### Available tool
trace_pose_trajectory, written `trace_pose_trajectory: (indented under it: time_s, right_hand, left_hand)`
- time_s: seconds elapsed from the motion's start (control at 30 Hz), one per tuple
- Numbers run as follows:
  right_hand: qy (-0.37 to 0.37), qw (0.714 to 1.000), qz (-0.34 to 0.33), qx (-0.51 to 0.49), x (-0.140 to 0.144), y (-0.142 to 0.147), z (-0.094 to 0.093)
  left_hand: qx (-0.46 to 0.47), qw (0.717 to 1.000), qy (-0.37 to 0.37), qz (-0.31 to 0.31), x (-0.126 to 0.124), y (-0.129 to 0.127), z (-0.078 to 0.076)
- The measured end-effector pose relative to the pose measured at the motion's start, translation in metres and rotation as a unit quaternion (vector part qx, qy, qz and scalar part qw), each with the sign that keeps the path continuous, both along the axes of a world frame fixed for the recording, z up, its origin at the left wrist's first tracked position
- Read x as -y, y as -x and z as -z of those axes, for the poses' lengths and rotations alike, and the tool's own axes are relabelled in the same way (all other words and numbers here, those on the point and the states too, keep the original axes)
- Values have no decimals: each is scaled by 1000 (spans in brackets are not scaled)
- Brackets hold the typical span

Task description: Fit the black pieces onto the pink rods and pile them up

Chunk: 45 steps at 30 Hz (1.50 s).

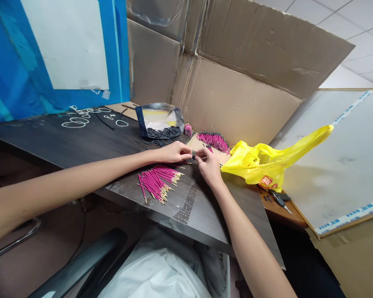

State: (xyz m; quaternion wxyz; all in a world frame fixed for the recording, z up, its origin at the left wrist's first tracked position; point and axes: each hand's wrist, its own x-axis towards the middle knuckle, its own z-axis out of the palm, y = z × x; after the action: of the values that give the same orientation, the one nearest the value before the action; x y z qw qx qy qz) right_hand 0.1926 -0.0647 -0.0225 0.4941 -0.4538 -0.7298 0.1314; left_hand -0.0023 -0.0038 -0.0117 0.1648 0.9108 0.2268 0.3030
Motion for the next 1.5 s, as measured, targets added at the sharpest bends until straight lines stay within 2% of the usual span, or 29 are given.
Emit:
trace_pose_trajectory:
  time_s: [0.23, 0.43, 0.67, 1.0, 1.17, 1.37, 1.5]
  right_hand:
    - [3, 1000, -14, -26, 0, 2, 0]
    - [72, 992, -34, -101, -4, 1, 3]
    - [153, 962, -80, -210, -6, 0, 2]
    - [271, 925, -90, -251, -4, -3, 2]
    - [248, 929, -84, -262, -6, -1, 4]
    - [150, 965, -73, -202, -10, 1, 7]
    - [134, 969, -66, -198, -9, 1, 6]
  left_hand:
    - [-2, 1000, 6, -2, 3, 0, -3]
    - [24, 1000, 1, -15, 4, -1, -4]
    - [32, 999, 6, -4, 2, -1, -4]
    - [-4, 999, 25, 30, 1, 3, -3]
    - [11, 999, 27, 14, 2, 1, -4]
    - [22, 999, 21, -15, 0, -1, -2]
    - [26, 999, 20, -4, 0, -2, 0]
